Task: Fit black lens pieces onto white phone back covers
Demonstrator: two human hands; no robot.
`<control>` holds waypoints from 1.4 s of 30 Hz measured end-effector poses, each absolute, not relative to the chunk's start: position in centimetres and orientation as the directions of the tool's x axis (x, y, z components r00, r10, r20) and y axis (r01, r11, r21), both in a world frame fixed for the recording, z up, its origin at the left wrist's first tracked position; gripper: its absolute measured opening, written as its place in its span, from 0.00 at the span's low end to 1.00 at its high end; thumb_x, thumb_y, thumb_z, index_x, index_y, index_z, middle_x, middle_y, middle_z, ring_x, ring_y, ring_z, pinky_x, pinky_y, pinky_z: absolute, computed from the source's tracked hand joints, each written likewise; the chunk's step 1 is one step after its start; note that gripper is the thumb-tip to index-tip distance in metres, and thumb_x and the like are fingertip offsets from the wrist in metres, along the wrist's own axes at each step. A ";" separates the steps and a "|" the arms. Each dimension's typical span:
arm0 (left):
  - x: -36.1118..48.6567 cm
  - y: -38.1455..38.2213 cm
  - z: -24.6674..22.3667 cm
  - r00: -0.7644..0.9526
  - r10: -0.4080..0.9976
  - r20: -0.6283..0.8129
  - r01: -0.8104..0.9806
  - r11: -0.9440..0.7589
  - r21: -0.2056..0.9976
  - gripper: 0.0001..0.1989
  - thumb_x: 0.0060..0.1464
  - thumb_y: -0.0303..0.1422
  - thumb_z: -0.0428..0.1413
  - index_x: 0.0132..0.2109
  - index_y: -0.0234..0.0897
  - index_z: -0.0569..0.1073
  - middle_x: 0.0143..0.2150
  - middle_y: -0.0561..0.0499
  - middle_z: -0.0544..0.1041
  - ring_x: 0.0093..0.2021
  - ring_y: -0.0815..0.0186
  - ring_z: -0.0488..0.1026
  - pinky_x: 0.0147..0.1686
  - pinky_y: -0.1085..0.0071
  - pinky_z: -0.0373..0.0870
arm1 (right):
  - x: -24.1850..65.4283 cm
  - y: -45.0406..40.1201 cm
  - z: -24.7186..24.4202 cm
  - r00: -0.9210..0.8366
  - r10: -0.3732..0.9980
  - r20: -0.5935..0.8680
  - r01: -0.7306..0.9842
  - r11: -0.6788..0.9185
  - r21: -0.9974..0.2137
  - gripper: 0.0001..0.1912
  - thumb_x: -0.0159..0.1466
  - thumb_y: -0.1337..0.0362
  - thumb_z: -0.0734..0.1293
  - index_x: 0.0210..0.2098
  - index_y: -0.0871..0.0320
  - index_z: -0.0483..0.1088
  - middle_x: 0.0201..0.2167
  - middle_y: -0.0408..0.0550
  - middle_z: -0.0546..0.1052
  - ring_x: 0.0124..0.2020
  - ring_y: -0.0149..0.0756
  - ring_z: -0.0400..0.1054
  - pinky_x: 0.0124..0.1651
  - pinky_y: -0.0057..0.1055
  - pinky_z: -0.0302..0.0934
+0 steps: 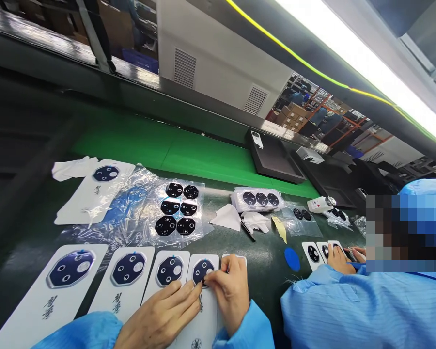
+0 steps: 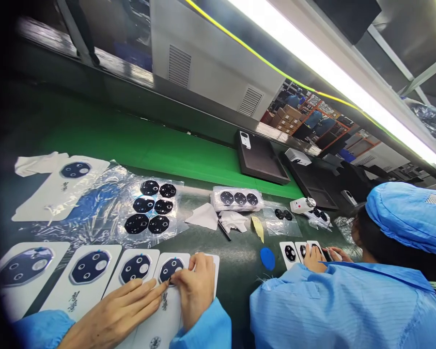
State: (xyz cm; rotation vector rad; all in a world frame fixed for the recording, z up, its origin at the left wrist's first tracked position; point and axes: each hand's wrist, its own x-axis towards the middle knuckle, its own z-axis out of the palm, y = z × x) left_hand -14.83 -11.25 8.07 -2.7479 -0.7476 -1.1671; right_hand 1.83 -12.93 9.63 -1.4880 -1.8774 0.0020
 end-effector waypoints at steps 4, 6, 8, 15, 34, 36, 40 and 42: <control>-15.3 -11.0 8.0 0.581 0.423 0.695 0.445 -0.880 0.165 0.23 0.66 0.21 0.34 0.37 0.36 0.73 0.39 0.54 0.80 0.40 0.71 0.72 0.47 0.71 0.59 | 2.5 -12.9 9.6 0.132 0.874 0.467 0.676 0.265 -0.687 0.10 0.63 0.71 0.62 0.31 0.53 0.73 0.26 0.41 0.59 0.26 0.30 0.59 0.27 0.27 0.58; -15.7 -10.9 7.6 0.572 0.434 0.696 0.455 -0.874 0.172 0.21 0.65 0.22 0.36 0.38 0.36 0.73 0.41 0.53 0.80 0.42 0.70 0.71 0.48 0.71 0.60 | 2.5 -13.1 9.2 0.159 0.870 0.467 0.653 0.262 -0.710 0.09 0.63 0.71 0.62 0.32 0.53 0.72 0.27 0.41 0.60 0.25 0.29 0.60 0.25 0.26 0.58; -16.0 -10.7 7.1 0.569 0.458 0.683 0.475 -0.861 0.181 0.20 0.66 0.23 0.36 0.37 0.36 0.72 0.42 0.52 0.79 0.44 0.68 0.71 0.49 0.71 0.60 | 2.3 -13.3 8.8 0.171 0.861 0.479 0.659 0.262 -0.705 0.09 0.63 0.72 0.62 0.33 0.53 0.71 0.28 0.41 0.61 0.26 0.29 0.60 0.25 0.25 0.59; -16.1 -10.6 7.1 0.588 0.454 0.670 0.481 -0.861 0.162 0.22 0.67 0.25 0.35 0.37 0.36 0.73 0.41 0.53 0.80 0.44 0.69 0.71 0.48 0.70 0.58 | 2.1 -13.4 8.7 0.164 0.851 0.498 0.680 0.268 -0.682 0.09 0.63 0.72 0.62 0.33 0.54 0.71 0.27 0.42 0.61 0.26 0.30 0.61 0.23 0.24 0.57; -15.7 -10.5 8.2 0.609 0.429 0.668 0.510 -0.856 0.085 0.24 0.65 0.21 0.33 0.36 0.35 0.72 0.39 0.53 0.81 0.40 0.72 0.72 0.45 0.71 0.59 | 1.4 -12.8 9.2 -0.039 0.918 0.394 0.775 0.277 -0.569 0.10 0.61 0.77 0.59 0.31 0.58 0.67 0.30 0.44 0.60 0.28 0.30 0.60 0.27 0.24 0.58; -15.7 -10.5 8.0 0.601 0.434 0.671 0.513 -0.853 0.092 0.24 0.65 0.21 0.32 0.36 0.35 0.72 0.39 0.54 0.81 0.40 0.73 0.72 0.46 0.71 0.59 | 0.9 -12.5 9.0 -0.065 0.896 0.439 0.814 0.302 -0.497 0.10 0.60 0.77 0.58 0.29 0.59 0.67 0.30 0.45 0.61 0.29 0.31 0.59 0.28 0.26 0.56; -15.6 -10.4 7.9 0.602 0.448 0.661 0.516 -0.850 0.105 0.24 0.65 0.21 0.33 0.36 0.35 0.72 0.39 0.53 0.81 0.41 0.72 0.72 0.47 0.71 0.59 | 0.2 -12.0 8.5 -0.138 0.842 0.522 0.891 0.335 -0.305 0.11 0.60 0.78 0.58 0.26 0.59 0.65 0.29 0.46 0.64 0.29 0.33 0.56 0.29 0.29 0.52; -15.6 -10.4 8.0 0.609 0.458 0.647 0.522 -0.846 0.107 0.25 0.65 0.20 0.31 0.36 0.36 0.72 0.39 0.53 0.81 0.41 0.73 0.72 0.47 0.71 0.58 | 0.2 -11.9 8.6 -0.166 0.840 0.516 0.896 0.347 -0.276 0.12 0.59 0.79 0.59 0.26 0.59 0.66 0.29 0.46 0.64 0.30 0.33 0.56 0.30 0.29 0.52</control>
